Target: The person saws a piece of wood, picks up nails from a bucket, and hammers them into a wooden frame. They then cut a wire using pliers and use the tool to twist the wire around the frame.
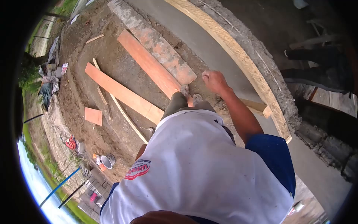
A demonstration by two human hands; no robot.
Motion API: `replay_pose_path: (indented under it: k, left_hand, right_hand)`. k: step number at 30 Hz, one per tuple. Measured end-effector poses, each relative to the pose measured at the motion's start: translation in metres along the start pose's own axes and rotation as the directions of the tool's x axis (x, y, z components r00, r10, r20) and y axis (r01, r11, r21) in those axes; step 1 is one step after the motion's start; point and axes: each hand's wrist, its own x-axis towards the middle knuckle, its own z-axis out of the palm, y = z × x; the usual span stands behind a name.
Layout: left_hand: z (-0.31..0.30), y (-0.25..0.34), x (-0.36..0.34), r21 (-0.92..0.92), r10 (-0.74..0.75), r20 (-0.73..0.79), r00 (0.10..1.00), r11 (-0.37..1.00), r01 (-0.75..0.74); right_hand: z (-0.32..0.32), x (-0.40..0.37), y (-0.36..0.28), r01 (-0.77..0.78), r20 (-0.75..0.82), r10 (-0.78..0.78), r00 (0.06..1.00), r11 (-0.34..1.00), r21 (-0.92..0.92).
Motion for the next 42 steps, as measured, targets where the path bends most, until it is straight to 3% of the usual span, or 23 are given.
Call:
replay_pose_path:
  k: [3, 5, 9, 10, 12, 15, 16, 17, 18, 19, 20, 21, 22, 23, 24, 26, 31, 33, 35, 37, 38, 41, 42]
  left_hand:
    - [-0.053, 0.078, -0.069, -0.163, -0.117, 0.014, 0.993, 0.98, 0.117]
    - [-0.036, 0.032, -0.043, -0.351, -0.241, 0.129, 0.962, 0.896, 0.271]
    - [-0.032, 0.006, -0.038, -0.502, -0.284, 0.096, 0.954, 0.814, 0.292]
    - [-0.027, -0.005, -0.035, -0.529, -0.307, 0.111, 0.945, 0.787, 0.318]
    - [-0.021, -0.025, -0.036, -0.577, -0.302, 0.144, 0.942, 0.748, 0.328]
    - [-0.003, -0.06, -0.037, -0.563, -0.261, 0.11, 0.959, 0.779, 0.277]
    - [0.002, -0.073, -0.037, -0.534, -0.24, 0.085, 0.967, 0.808, 0.247]
    - [0.002, -0.083, -0.037, -0.533, -0.247, 0.096, 0.964, 0.805, 0.259]
    - [-0.002, -0.092, -0.037, -0.53, -0.249, 0.108, 0.962, 0.805, 0.267]
    - [0.004, -0.106, -0.034, -0.551, -0.258, 0.12, 0.959, 0.786, 0.281]
    - [0.01, -0.119, -0.032, -0.572, -0.267, 0.132, 0.955, 0.766, 0.294]
    - [0.016, -0.133, -0.03, -0.592, -0.277, 0.144, 0.95, 0.746, 0.306]
    - [0.008, -0.14, -0.034, -0.644, -0.318, 0.15, 0.936, 0.687, 0.336]
    - [0.017, -0.155, -0.027, -0.651, -0.314, 0.129, 0.94, 0.688, 0.32]
    - [0.026, -0.17, -0.019, -0.658, -0.311, 0.109, 0.944, 0.689, 0.303]
    - [0.027, -0.191, -0.013, -0.696, -0.333, 0.1, 0.937, 0.65, 0.306]
    - [0.021, -0.222, 0.014, -0.872, -0.437, 0.152, 0.887, 0.364, 0.329]
    - [0.016, -0.227, 0.024, -0.859, -0.404, -0.058, 0.913, 0.486, 0.16]
    - [-0.006, -0.218, 0.025, -0.907, -0.475, -0.156, 0.866, 0.416, 0.065]
    - [-0.061, -0.19, 0.01, -0.989, -0.65, -0.103, 0.753, 0.15, -0.006]
    - [-0.053, -0.194, 0.023, -0.982, -0.709, -0.187, 0.68, 0.122, -0.143]
    - [-0.082, -0.216, 0.052, -0.997, -0.755, -0.07, 0.652, 0.035, -0.066]
    - [-0.099, -0.222, 0.06, -0.999, -0.76, -0.042, 0.649, 0.034, -0.025]
  right_hand:
    - [0.031, -0.01, 0.03, -0.071, 0.09, 0.076, 0.993, 0.996, -0.057]
    - [0.061, -0.021, 0.064, -0.047, 0.268, 0.103, 0.958, 0.977, -0.209]
    - [0.114, -0.061, 0.137, 0.039, 0.468, 0.143, 0.872, 0.933, -0.359]
    - [0.115, -0.066, 0.138, 0.028, 0.549, 0.227, 0.804, 0.909, -0.416]
    - [0.129, -0.07, 0.157, -0.203, 0.578, 0.401, 0.711, 0.904, -0.377]
    - [0.158, -0.044, 0.181, -0.178, 0.531, 0.422, 0.735, 0.875, -0.449]
    - [0.167, -0.021, 0.174, -0.121, 0.543, 0.397, 0.74, 0.873, -0.472]
    - [0.176, 0.006, 0.163, 0.133, 0.633, 0.272, 0.725, 0.846, -0.517]
    - [0.185, 0.035, 0.15, 0.518, 0.751, 0.093, 0.653, 0.669, -0.533]
    - [0.197, 0.062, 0.133, 0.762, 0.824, -0.054, 0.564, 0.419, -0.494]
    - [0.211, 0.086, 0.111, 0.815, 0.827, -0.135, 0.545, 0.316, -0.486]
    - [0.225, 0.105, 0.077, 0.714, 0.757, -0.148, 0.636, 0.484, -0.506]
    - [0.239, 0.117, 0.03, 0.445, 0.608, -0.109, 0.786, 0.783, -0.435]
    - [0.251, 0.128, -0.016, 0.258, 0.503, -0.08, 0.861, 0.92, -0.295]
    - [0.268, 0.143, -0.054, 0.184, 0.44, -0.078, 0.895, 0.962, -0.204]
    - [0.302, 0.174, -0.096, 0.291, 0.444, -0.186, 0.876, 0.939, -0.182]
    - [0.355, 0.22, -0.198, 0.394, 0.58, -0.183, 0.794, 0.881, -0.262]
    - [0.379, 0.236, -0.208, 0.366, 0.616, -0.142, 0.775, 0.896, -0.253]
    - [0.402, 0.259, -0.206, 0.279, 0.66, -0.057, 0.749, 0.931, -0.235]
    - [0.422, 0.286, -0.199, 0.271, 0.694, -0.013, 0.719, 0.926, -0.264]
    - [0.433, 0.301, -0.201, 0.268, 0.71, 0.009, 0.704, 0.923, -0.276]
    - [0.478, 0.36, -0.215, 0.161, 0.702, 0.137, 0.699, 0.926, -0.341]
    - [0.5, 0.378, -0.222, 0.238, 0.723, 0.073, 0.687, 0.918, -0.319]
